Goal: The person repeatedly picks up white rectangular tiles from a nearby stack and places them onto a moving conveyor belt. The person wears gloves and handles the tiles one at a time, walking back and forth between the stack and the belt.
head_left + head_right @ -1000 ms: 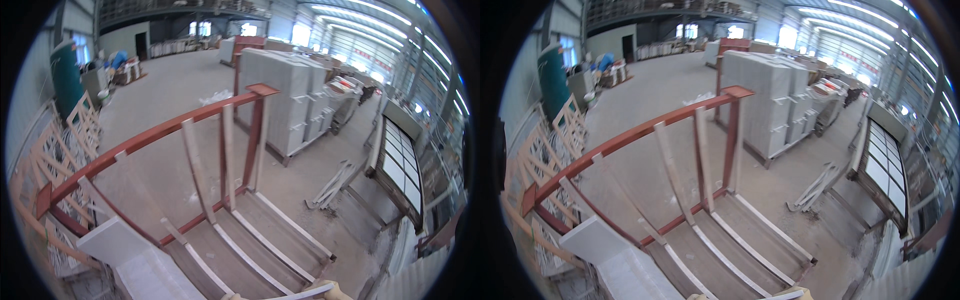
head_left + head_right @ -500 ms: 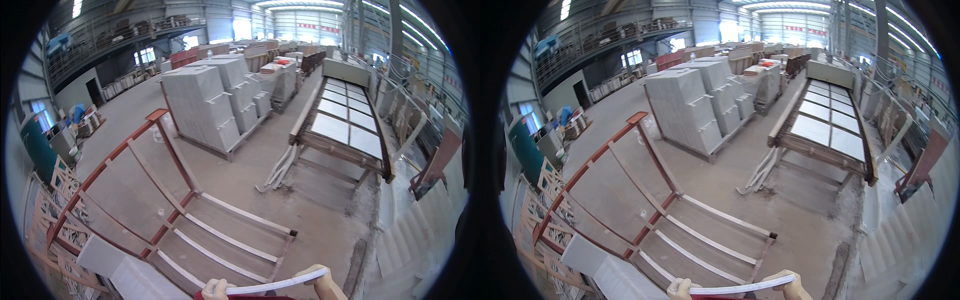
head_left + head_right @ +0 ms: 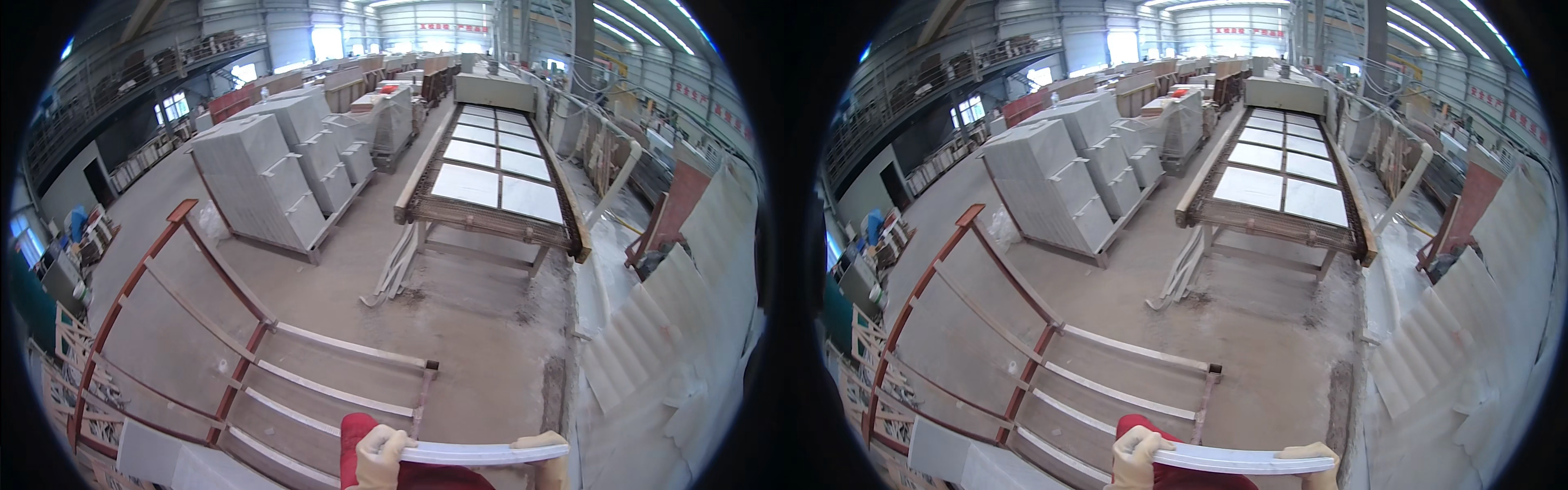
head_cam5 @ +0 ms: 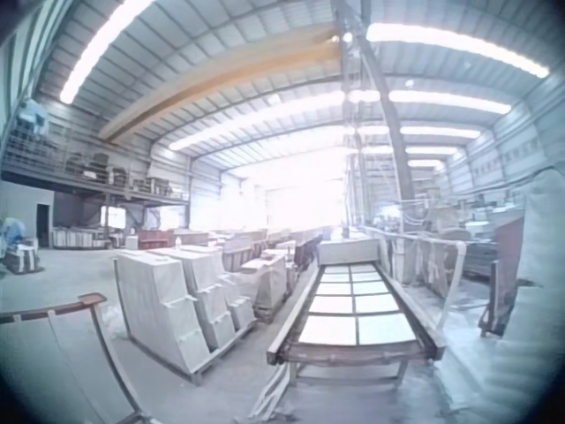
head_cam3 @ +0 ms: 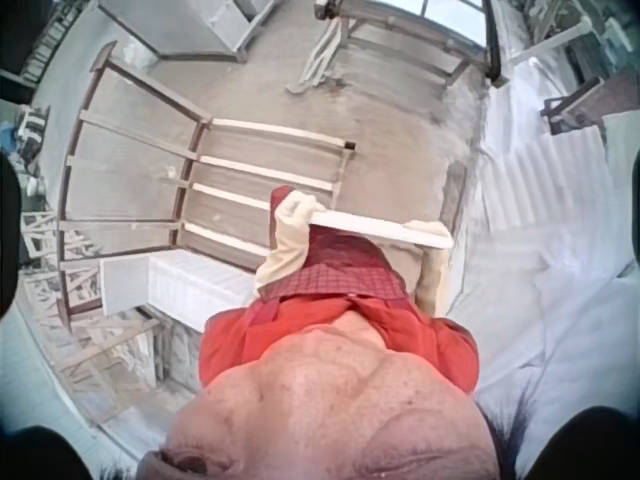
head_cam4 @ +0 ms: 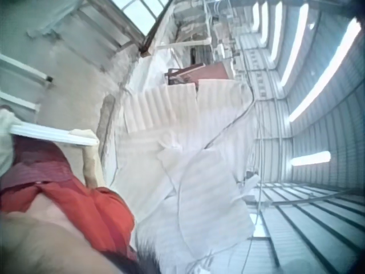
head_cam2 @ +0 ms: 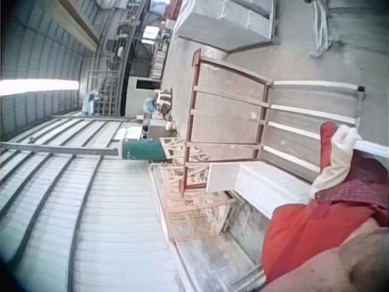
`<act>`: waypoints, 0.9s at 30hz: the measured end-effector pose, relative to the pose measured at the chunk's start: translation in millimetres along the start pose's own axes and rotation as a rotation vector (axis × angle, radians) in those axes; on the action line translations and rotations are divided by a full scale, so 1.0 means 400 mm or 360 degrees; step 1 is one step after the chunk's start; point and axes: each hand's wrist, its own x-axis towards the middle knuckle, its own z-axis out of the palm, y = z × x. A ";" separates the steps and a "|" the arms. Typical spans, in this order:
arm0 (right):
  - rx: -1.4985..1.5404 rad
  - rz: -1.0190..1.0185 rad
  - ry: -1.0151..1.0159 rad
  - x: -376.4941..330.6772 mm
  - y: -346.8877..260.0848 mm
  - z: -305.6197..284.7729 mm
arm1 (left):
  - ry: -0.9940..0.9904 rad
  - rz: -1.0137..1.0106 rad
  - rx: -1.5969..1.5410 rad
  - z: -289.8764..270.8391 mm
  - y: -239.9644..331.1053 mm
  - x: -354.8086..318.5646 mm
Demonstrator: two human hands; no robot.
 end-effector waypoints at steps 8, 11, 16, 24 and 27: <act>-0.0131 0.0141 0.0441 -0.100 -0.003 -0.069 | -0.0445 0.0014 -0.0005 0.112 -0.037 0.105; -0.0154 0.0181 0.0553 -0.088 -0.016 -0.084 | -0.0545 0.0050 0.0037 0.132 -0.059 0.149; -0.0151 0.0221 0.0587 -0.014 0.000 -0.107 | -0.0539 0.0005 0.0113 0.160 -0.078 0.249; -0.0111 0.0249 0.0341 0.305 -0.001 -0.106 | -0.0131 -0.0187 -0.0092 0.174 -0.019 0.404; -0.0099 0.0254 0.0188 0.448 -0.064 -0.067 | 0.0035 -0.0070 -0.0037 0.175 0.002 0.470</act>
